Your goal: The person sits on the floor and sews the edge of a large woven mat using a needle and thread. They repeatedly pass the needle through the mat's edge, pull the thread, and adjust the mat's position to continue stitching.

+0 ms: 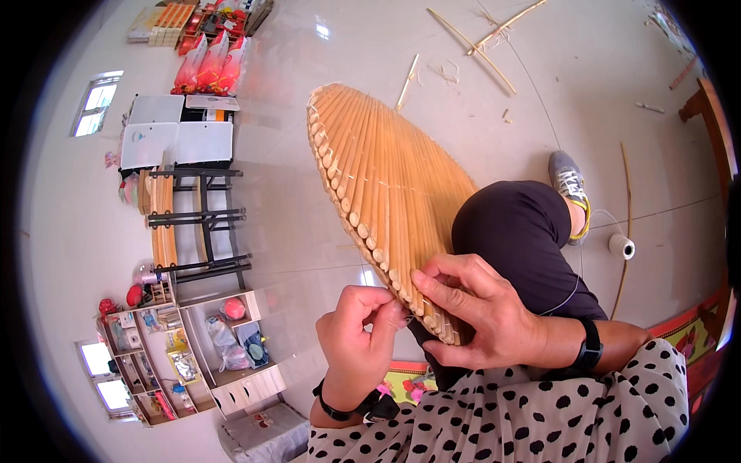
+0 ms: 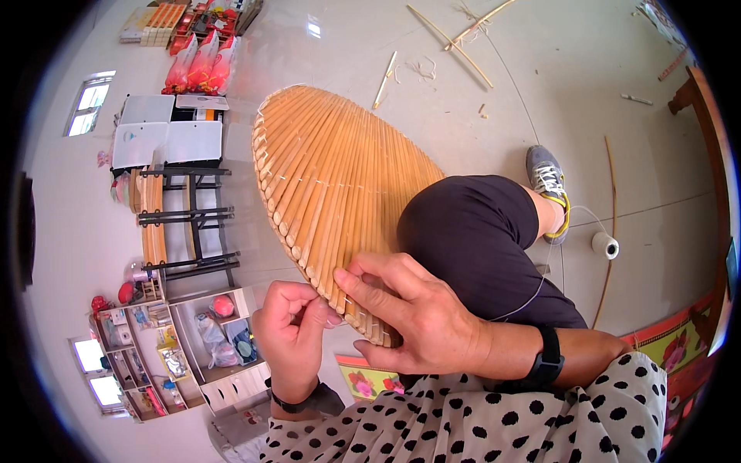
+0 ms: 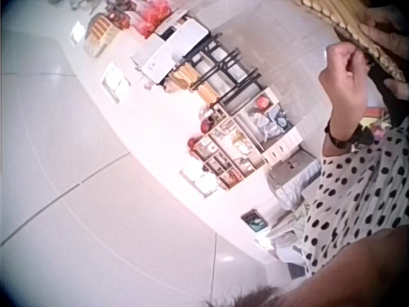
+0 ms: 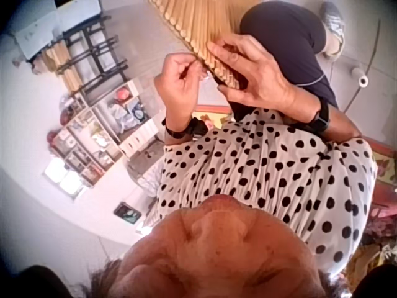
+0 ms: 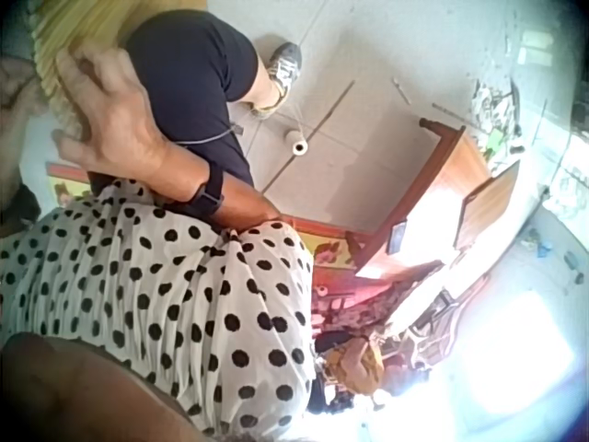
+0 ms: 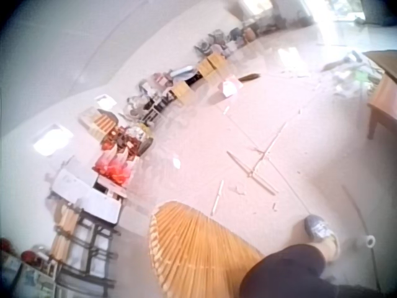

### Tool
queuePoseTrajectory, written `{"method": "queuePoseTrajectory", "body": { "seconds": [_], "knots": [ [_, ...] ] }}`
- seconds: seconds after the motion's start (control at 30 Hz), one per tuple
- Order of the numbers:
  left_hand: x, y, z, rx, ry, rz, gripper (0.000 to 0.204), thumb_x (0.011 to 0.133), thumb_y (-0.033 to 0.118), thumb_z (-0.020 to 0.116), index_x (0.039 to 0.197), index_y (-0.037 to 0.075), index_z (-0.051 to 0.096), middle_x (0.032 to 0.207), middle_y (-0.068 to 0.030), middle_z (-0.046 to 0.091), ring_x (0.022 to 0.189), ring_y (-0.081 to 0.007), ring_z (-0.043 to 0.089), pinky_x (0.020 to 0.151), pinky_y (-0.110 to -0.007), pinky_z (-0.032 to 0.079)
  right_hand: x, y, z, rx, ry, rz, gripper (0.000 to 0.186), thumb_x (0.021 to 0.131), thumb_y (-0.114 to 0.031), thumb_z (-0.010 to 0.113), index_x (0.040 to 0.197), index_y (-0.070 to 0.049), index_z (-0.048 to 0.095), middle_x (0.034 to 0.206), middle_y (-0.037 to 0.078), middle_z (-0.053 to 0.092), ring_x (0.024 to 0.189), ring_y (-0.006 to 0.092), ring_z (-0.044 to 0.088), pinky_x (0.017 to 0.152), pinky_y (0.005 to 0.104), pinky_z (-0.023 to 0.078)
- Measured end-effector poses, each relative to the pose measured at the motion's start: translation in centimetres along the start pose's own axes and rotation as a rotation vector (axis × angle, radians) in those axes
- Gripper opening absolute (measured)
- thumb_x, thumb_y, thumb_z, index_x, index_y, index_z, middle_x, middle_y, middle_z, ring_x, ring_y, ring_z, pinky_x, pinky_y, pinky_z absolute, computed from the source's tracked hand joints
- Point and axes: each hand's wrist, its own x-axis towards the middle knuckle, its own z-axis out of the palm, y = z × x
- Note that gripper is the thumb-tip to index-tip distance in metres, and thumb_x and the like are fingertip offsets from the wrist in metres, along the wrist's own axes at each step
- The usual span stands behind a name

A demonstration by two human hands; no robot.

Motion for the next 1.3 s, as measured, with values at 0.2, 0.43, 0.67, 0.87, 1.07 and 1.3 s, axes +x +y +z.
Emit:
{"method": "queuePoseTrajectory", "body": {
  "seconds": [0.2, 0.43, 0.67, 0.87, 1.07, 1.3],
  "knots": [
    [0.0, 0.4, 0.4, -0.003, 0.010, 0.019, 0.010, 0.090, -0.005, 0.059, 0.091, -0.002, 0.049, 0.075, -0.0110, 0.068, 0.068, -0.0131, 0.067, 0.063, -0.024, 0.054, 0.0, -0.1, 0.0, -0.010, 0.010, -0.001, 0.076, 0.065, -0.015, 0.080, 0.133, 0.003, 0.052, 0.120, 0.019, 0.050, 0.091, 0.0339, 0.056, 0.079, 0.0387, 0.051],
    [-0.4, 0.6, 1.6, -0.054, 0.075, 0.090, 0.016, 0.091, -0.007, 0.055, 0.094, 0.001, 0.041, 0.074, -0.0095, 0.062, 0.064, -0.0161, 0.066, 0.059, -0.027, 0.053, 0.0, -0.2, 0.1, -0.016, 0.010, 0.004, 0.075, 0.066, -0.013, 0.079, 0.134, 0.003, 0.051, 0.121, 0.019, 0.051, 0.093, 0.0352, 0.056, 0.079, 0.0396, 0.051],
    [0.3, 1.8, 0.4, 0.294, -0.036, 0.263, 0.021, 0.085, -0.007, 0.053, 0.102, 0.002, 0.046, 0.073, -0.0145, 0.060, 0.059, -0.0331, 0.063, 0.053, -0.042, 0.049, -0.2, -0.4, 0.5, -0.135, 0.049, 0.027, 0.070, 0.067, -0.010, 0.075, 0.132, 0.004, 0.052, 0.123, 0.019, 0.051, 0.100, 0.0357, 0.056, 0.086, 0.0407, 0.050],
    [3.5, 1.1, -3.4, 0.717, 0.241, 0.647, 0.045, 0.077, -0.009, 0.055, 0.120, 0.002, 0.056, 0.129, -0.0218, 0.051, 0.121, -0.0404, 0.049, 0.097, -0.053, 0.041, -0.6, -1.2, 1.0, -0.136, 0.010, 0.115, 0.066, 0.071, -0.007, 0.071, 0.134, -0.001, 0.051, 0.123, 0.018, 0.051, 0.103, 0.0342, 0.056, 0.090, 0.0400, 0.049],
    [7.3, -1.6, -4.9, 0.924, -0.144, 0.742, 0.051, 0.071, -0.010, 0.059, 0.116, 0.013, 0.065, 0.138, -0.0063, 0.052, 0.135, -0.0307, 0.040, 0.109, -0.056, 0.032, -1.4, -2.2, 1.8, -0.267, -0.155, 0.107, 0.063, 0.074, -0.009, 0.070, 0.133, -0.002, 0.050, 0.123, 0.019, 0.051, 0.105, 0.0358, 0.056, 0.089, 0.0401, 0.050],
    [8.7, -4.3, -6.8, 0.780, -0.361, 0.722, 0.031, 0.067, 0.004, 0.074, 0.098, 0.010, 0.069, 0.090, -0.0067, 0.069, 0.087, -0.0275, 0.065, 0.080, -0.039, 0.051, -2.7, -2.9, 0.6, -0.585, -0.068, 0.073, 0.060, 0.073, -0.011, 0.074, 0.128, -0.002, 0.053, 0.125, 0.020, 0.050, 0.111, 0.0404, 0.051, 0.093, 0.0453, 0.047]
  ]
}}
